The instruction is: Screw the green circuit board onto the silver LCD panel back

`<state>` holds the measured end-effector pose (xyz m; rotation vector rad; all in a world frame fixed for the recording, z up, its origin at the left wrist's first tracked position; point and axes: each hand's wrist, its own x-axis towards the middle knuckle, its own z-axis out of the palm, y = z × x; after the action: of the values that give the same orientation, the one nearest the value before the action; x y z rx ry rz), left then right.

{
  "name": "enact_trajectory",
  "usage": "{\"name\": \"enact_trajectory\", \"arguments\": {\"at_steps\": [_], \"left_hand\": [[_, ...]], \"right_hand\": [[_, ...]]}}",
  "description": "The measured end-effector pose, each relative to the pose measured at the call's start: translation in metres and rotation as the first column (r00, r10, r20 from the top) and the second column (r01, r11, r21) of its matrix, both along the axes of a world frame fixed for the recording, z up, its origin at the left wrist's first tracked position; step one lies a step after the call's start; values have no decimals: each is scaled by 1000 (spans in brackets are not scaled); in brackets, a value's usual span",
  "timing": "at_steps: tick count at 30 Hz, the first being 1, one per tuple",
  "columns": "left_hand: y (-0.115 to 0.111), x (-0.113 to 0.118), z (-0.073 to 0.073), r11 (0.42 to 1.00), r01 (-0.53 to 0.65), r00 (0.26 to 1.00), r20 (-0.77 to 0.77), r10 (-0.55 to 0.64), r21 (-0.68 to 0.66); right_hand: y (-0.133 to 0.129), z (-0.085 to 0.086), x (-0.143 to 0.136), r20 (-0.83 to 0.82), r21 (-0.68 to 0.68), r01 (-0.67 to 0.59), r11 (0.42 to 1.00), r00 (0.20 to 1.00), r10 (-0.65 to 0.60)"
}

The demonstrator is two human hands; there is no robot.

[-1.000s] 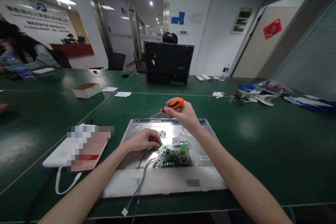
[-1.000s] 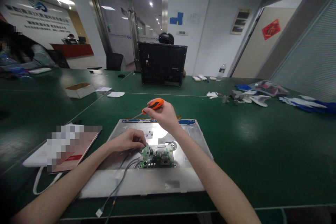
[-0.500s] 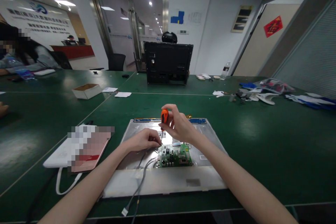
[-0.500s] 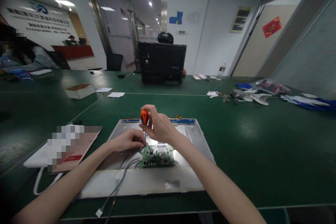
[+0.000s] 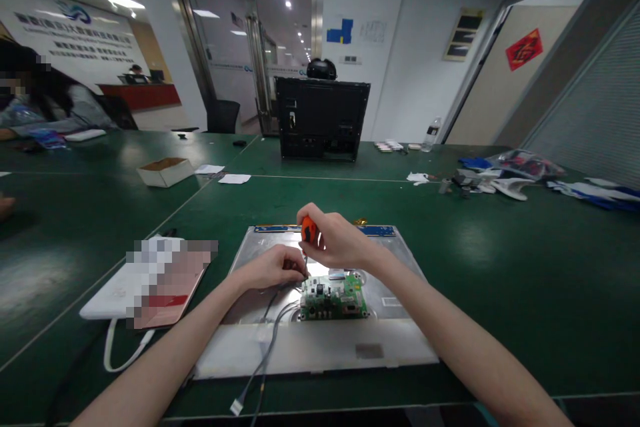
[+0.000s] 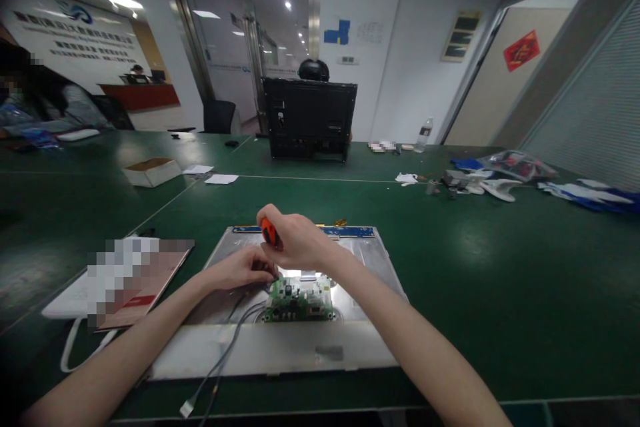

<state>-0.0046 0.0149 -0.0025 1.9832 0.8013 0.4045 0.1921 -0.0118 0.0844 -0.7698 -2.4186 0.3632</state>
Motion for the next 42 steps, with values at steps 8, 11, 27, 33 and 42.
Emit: {"name": "enact_trajectory", "arguments": {"at_steps": [8,11,27,33,42], "left_hand": [[2,-1,-2,1000,8,1000,-12,-8,1],[2,-1,-1,999,-6,1000,-26,7,34],[4,-2,-4,999,28,1000,-15,-27,33],[2,-2,0,999,9,999,-33,-8,31],[5,-3,-4,997,27,999,-24,-26,79]], "right_hand": [[3,-3,0,15,-4,16,1000,1000,-16],[5,-3,0,11,-6,10,1000,1000,-10],[3,-4,-6,42,-19,29,999,999,-28],[3,-6,-8,101,74,88,993,990,-95],[-12,15,0,220,61,108,992,968,-119]]}}
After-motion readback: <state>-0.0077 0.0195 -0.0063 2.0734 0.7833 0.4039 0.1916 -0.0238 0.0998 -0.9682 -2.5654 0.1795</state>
